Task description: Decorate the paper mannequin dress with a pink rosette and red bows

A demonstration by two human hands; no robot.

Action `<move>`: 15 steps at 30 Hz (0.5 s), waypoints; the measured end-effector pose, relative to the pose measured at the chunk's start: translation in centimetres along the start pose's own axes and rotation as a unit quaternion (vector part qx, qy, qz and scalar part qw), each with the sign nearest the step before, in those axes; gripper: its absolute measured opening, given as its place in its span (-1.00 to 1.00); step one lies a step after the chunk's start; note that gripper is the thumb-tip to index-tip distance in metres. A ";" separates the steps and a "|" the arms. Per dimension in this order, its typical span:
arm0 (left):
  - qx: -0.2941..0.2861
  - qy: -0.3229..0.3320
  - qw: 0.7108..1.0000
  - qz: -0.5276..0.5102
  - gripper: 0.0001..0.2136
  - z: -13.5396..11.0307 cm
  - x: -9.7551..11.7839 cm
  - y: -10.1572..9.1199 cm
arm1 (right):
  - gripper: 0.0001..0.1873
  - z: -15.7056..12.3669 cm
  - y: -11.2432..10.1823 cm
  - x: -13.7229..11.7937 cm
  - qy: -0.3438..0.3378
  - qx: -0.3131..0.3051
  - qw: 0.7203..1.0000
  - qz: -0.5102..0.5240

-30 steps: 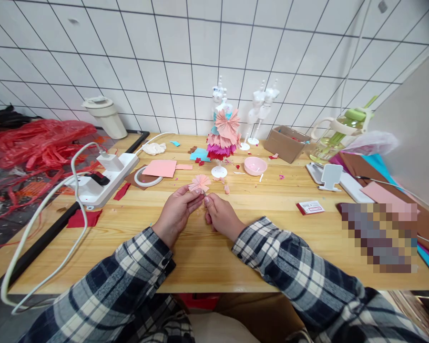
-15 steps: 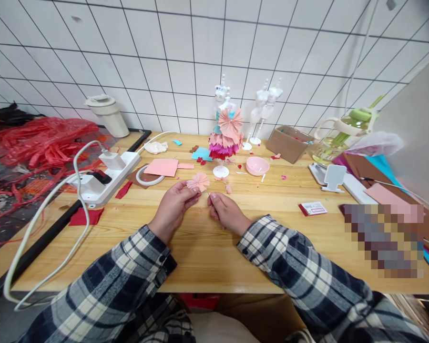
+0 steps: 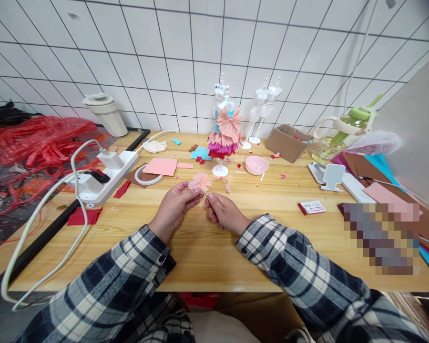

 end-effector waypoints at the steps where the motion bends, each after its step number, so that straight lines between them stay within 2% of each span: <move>1: -0.001 0.001 1.000 0.001 -0.70 0.0 0.0 0.0 | -0.67 0.0 0.0 0.0 -0.001 0.001 1.000 -0.001; 15: 0.002 0.010 1.000 -0.022 -0.74 0.2 0.1 -0.1 | -0.66 0.2 0.0 0.2 -0.005 -0.008 1.000 -0.017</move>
Point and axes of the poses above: each hand's wrist, its own z-axis towards the middle knuckle, its own y-axis out of the palm, x = y × z, the point moved 4 cm from there along z, towards the middle knuckle, and after that the axes turned 8 degrees about x, right-handed, at the moved point
